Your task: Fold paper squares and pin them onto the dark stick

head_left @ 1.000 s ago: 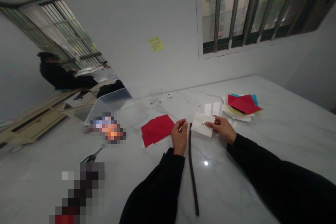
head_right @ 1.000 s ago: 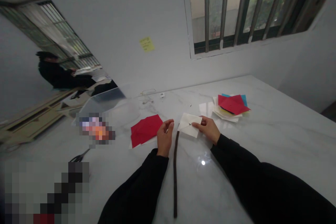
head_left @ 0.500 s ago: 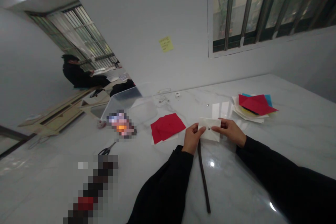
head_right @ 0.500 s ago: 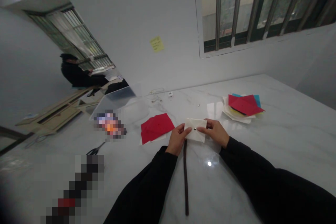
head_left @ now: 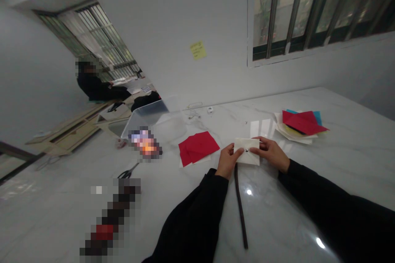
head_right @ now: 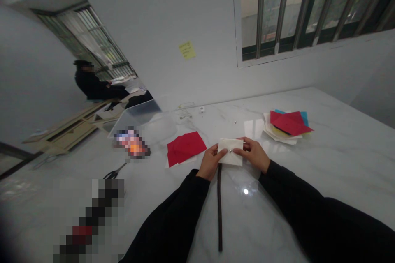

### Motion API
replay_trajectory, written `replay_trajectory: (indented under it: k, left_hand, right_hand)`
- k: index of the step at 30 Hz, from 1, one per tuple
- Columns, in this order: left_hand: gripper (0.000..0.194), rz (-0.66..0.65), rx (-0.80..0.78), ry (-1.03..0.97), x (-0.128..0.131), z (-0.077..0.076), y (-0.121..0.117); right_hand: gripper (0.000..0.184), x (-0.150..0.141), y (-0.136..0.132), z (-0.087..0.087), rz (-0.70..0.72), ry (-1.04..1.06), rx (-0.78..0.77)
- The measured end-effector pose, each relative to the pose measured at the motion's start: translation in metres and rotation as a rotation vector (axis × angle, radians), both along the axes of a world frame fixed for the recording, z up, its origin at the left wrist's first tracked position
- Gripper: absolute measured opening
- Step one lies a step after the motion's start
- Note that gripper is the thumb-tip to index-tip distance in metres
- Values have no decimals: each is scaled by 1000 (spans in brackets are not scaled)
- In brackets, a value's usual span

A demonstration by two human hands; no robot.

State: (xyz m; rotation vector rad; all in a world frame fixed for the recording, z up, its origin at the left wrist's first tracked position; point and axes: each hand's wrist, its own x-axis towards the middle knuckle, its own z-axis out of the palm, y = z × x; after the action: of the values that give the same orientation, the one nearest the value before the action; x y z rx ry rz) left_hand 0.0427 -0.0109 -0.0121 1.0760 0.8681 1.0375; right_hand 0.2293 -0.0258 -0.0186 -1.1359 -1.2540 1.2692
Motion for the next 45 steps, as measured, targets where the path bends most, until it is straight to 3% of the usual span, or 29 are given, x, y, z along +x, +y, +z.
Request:
replay_trajectory:
  k: [5, 8, 11, 14, 19, 22, 25, 35, 38, 43, 45]
  left_hand:
    - [46, 27, -3, -17, 1, 1, -1]
    - [45, 36, -7, -17, 2, 1, -3]
    - [45, 65, 12, -14, 1, 0, -1]
    - [40, 150, 65, 11, -1, -5, 4]
    - [33, 275, 148, 75, -3, -11, 11]
    - [30, 279, 170, 113, -3, -10, 11]
    - [28, 291, 167, 125, -2, -10, 11]
    - [30, 295, 158, 119, -3, -10, 11]
    - [34, 311, 149, 108, -5, -10, 13]
    - [40, 425, 112, 22, -9, -12, 19]
    - [40, 495, 103, -12, -12, -12, 23]
  right_hand:
    - [75, -1, -3, 4, -340, -184, 212]
    - [60, -3, -11, 14, -471, -389, 434]
    - [34, -8, -21, 24, -438, -540, 614]
    - [19, -14, -28, 31, -280, -584, 642]
    - [25, -22, -39, 33, 416, -531, 394]
    - [31, -31, -49, 32, 670, -514, 324]
    - [30, -40, -57, 32, 762, -569, 361]
    - [11, -50, -60, 27, 758, -625, 477]
    - [10, -44, -50, 22, 646, -686, 456]
    - [31, -10, -13, 9, -24, -873, 396]
    - [29, 7, -1, 4, -161, -893, 381]
